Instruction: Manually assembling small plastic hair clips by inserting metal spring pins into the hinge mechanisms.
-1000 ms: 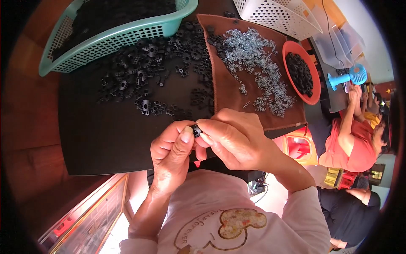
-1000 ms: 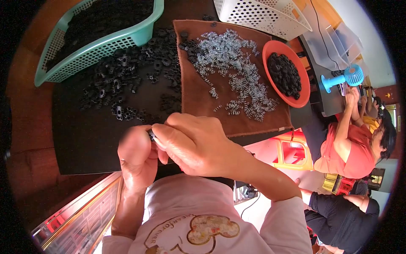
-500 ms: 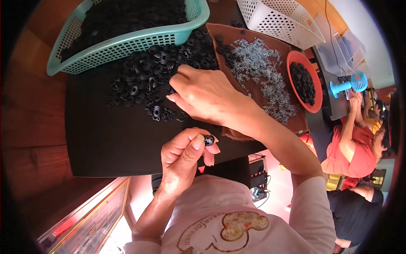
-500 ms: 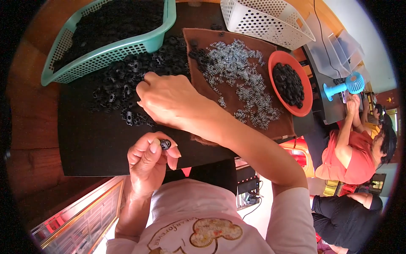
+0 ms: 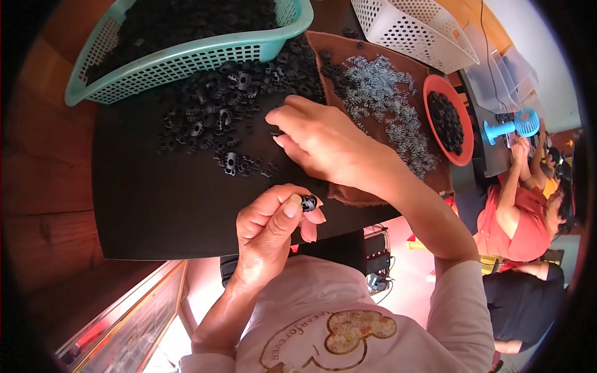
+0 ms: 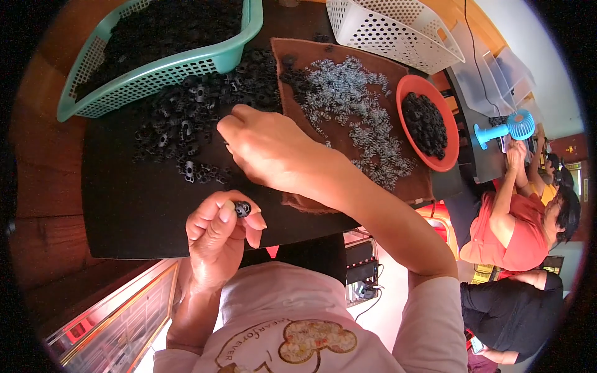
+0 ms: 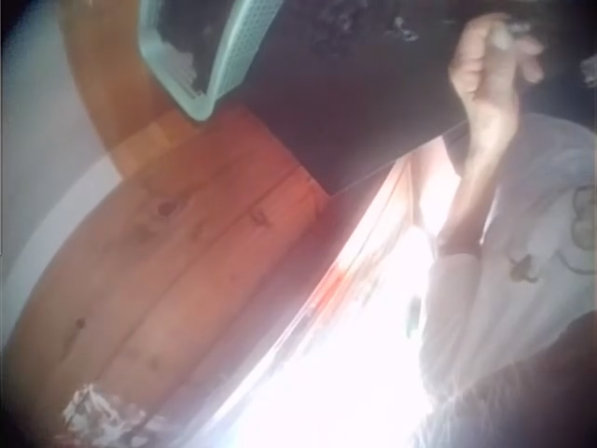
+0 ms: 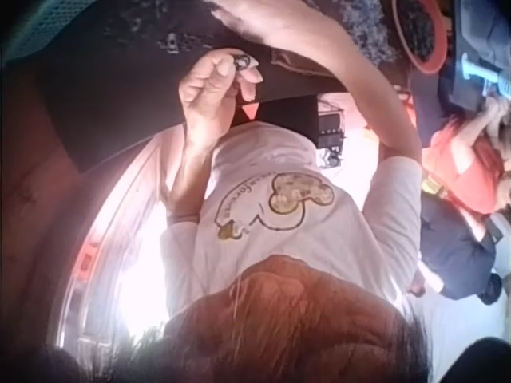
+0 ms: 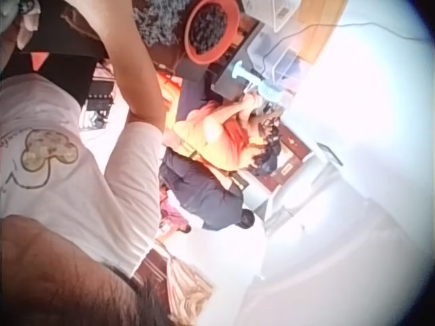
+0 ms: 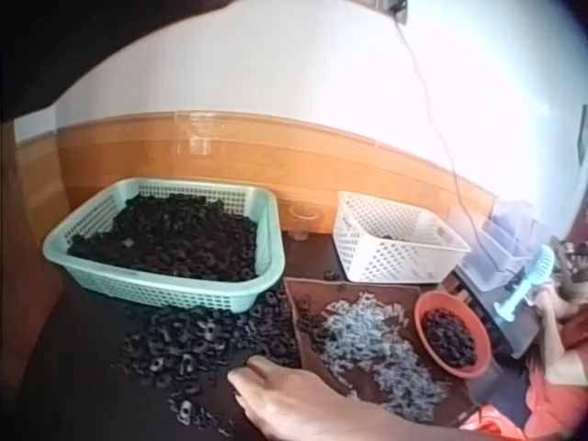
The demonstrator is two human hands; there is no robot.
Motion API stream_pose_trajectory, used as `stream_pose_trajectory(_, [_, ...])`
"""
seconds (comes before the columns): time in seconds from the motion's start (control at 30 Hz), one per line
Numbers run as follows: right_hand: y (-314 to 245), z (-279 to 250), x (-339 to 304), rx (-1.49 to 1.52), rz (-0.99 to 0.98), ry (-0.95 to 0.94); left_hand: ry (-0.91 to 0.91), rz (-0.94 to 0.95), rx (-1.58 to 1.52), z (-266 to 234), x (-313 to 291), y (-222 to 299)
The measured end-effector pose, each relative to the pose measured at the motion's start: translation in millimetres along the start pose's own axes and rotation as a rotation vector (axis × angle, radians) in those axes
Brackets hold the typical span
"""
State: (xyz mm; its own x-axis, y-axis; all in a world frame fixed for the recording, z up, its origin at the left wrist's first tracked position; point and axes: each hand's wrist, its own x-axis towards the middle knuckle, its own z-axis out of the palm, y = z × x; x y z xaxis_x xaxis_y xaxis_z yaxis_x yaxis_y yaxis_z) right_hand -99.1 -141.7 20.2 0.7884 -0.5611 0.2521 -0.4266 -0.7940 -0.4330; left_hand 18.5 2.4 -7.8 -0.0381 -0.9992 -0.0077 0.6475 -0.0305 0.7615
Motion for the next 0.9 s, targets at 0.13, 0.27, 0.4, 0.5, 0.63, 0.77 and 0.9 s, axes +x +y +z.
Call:
stream_pose_trajectory(0.13, [2.5,-11.7,-14.0,0.25,-0.021,0.11,0.022,0.007,-0.014,1.3,-0.7,-0.2])
stream_pose_trajectory(0.27, [-6.1,-22.7,-27.1,0.395,0.023,0.065,0.077,0.013,0.003,4.9,0.2,0.6])
stream_pose_trajectory(0.4, [-15.8,-38.5,-43.6,0.585,0.089,0.047,0.052,0.017,0.043,7.5,1.2,3.4])
stream_pose_trajectory(0.5, [-23.4,-45.0,-55.2,0.661,0.125,0.062,0.018,0.007,-0.004,6.3,2.6,2.6])
stream_pose_trajectory(0.63, [-33.1,-50.8,-62.0,0.846,0.242,0.07,-0.024,-0.008,0.002,3.4,2.1,0.5])
stream_pose_trajectory(0.77, [-32.8,-42.7,-66.3,0.917,0.211,0.049,-0.027,-0.03,-0.006,3.8,2.1,-0.8])
stream_pose_trajectory(0.9, [-29.5,-44.0,-68.0,0.853,0.151,-0.014,-0.004,-0.055,0.003,6.8,0.6,1.4])
